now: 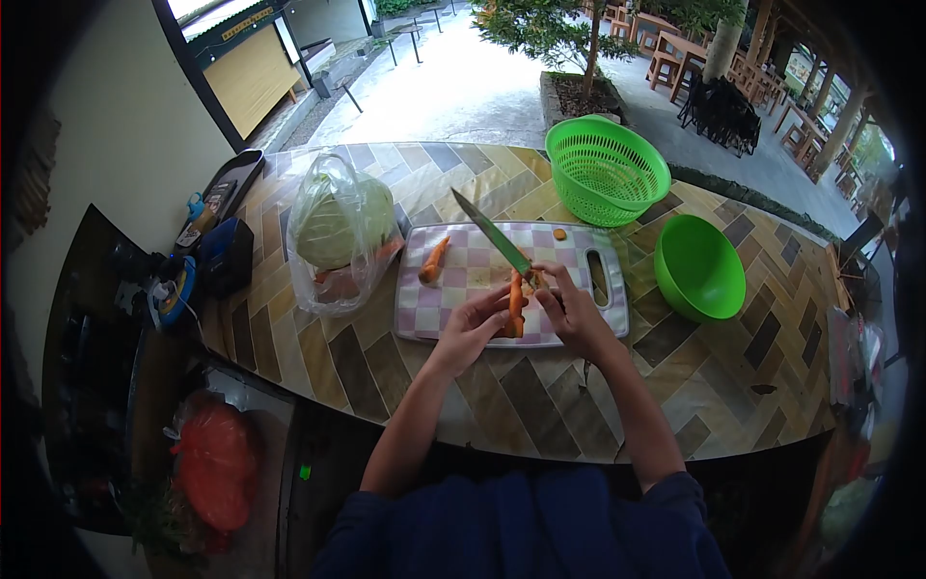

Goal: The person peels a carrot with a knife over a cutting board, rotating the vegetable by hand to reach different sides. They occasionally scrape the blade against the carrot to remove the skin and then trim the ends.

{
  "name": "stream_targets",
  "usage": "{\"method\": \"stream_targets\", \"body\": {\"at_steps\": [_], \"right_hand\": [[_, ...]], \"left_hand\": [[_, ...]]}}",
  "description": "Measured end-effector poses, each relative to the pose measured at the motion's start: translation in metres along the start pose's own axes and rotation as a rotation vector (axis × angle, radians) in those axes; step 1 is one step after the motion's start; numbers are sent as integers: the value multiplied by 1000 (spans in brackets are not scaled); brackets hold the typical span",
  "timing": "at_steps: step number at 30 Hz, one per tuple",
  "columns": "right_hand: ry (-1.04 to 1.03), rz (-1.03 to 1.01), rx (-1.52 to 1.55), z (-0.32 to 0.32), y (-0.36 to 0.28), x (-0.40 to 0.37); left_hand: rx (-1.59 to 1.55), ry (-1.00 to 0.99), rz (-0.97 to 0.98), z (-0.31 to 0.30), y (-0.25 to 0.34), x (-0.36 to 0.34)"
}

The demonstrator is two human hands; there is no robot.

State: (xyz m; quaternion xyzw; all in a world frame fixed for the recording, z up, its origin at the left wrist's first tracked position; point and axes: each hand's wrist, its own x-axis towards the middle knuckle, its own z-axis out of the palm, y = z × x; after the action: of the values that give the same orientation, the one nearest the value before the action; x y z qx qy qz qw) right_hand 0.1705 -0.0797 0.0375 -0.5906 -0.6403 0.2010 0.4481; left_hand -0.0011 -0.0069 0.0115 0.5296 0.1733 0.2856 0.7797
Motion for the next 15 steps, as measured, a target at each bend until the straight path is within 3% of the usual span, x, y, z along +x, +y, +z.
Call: {"method": "stream_targets", "body": {"at_steps": [6,9,10,15], "right_hand": [[-67,321,331,-23,-14,2],[-124,211,213,-21,-16,0],[-274,263,167,-26,-16,0],[-331,115,36,-22,-29,-2]], "left_hand": [[-43,37,-65,1,5,0],[-68,39,-45,1,4,1],[-65,50,-43,2,3,1],[-67,77,-49,-5,-6,1]]}}
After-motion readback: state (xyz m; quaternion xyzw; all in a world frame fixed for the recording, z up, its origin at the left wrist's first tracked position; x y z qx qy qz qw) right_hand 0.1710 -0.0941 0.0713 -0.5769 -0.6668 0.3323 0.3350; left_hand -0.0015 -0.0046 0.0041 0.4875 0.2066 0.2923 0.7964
